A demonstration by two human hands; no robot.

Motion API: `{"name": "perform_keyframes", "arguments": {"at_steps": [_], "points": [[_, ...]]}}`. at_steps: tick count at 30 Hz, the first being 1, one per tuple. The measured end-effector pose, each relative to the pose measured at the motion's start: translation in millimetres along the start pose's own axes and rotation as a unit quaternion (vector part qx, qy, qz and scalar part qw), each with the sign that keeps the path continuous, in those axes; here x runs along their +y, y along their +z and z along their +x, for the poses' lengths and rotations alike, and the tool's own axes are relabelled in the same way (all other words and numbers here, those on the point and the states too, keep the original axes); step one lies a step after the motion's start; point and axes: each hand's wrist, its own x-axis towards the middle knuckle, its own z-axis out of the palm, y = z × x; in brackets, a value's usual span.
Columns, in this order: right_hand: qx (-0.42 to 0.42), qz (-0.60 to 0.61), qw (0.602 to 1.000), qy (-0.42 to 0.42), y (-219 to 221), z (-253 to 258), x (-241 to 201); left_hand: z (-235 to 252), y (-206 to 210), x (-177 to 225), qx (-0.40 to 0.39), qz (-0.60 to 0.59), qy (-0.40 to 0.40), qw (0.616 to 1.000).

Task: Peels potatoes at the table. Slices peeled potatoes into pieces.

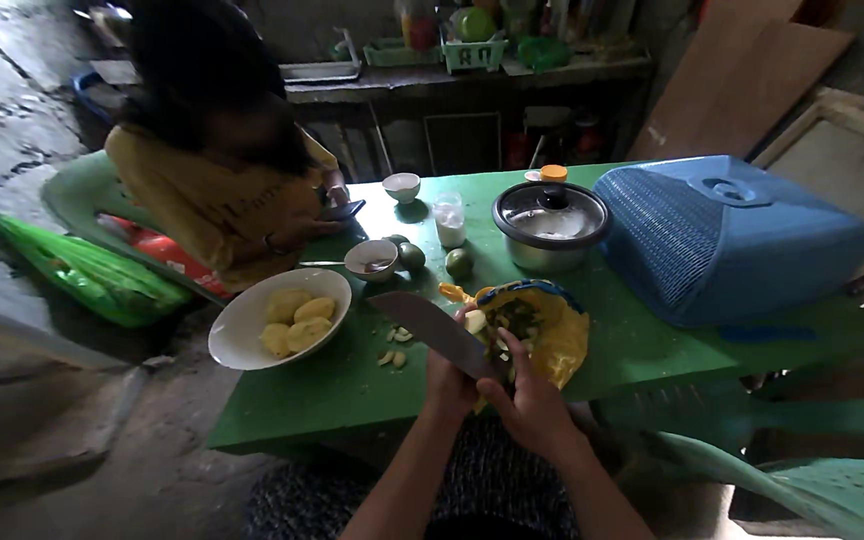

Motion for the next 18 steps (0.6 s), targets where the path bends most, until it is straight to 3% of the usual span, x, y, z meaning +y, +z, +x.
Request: {"name": "perform_keyframes", "arguments": {"at_steps": [10, 13, 18], "points": [[0.000, -0.010, 1.000, 0.018, 11.0, 20.7, -7.0, -1.2, 0.4, 3.5, 0.062, 0.037, 0.017, 0.997], [0.008, 0.018, 0.997, 0.073, 6.1, 35.3, -9.6, -9.3, 5.3, 3.6, 0.079, 0.058, -0.033, 0.995], [0.029, 0.092, 0.990, 0.106, -4.3, 45.2, -0.9, -7.8, -0.5, 8.9, 0.044, -0.018, -0.117, 0.992]]}}
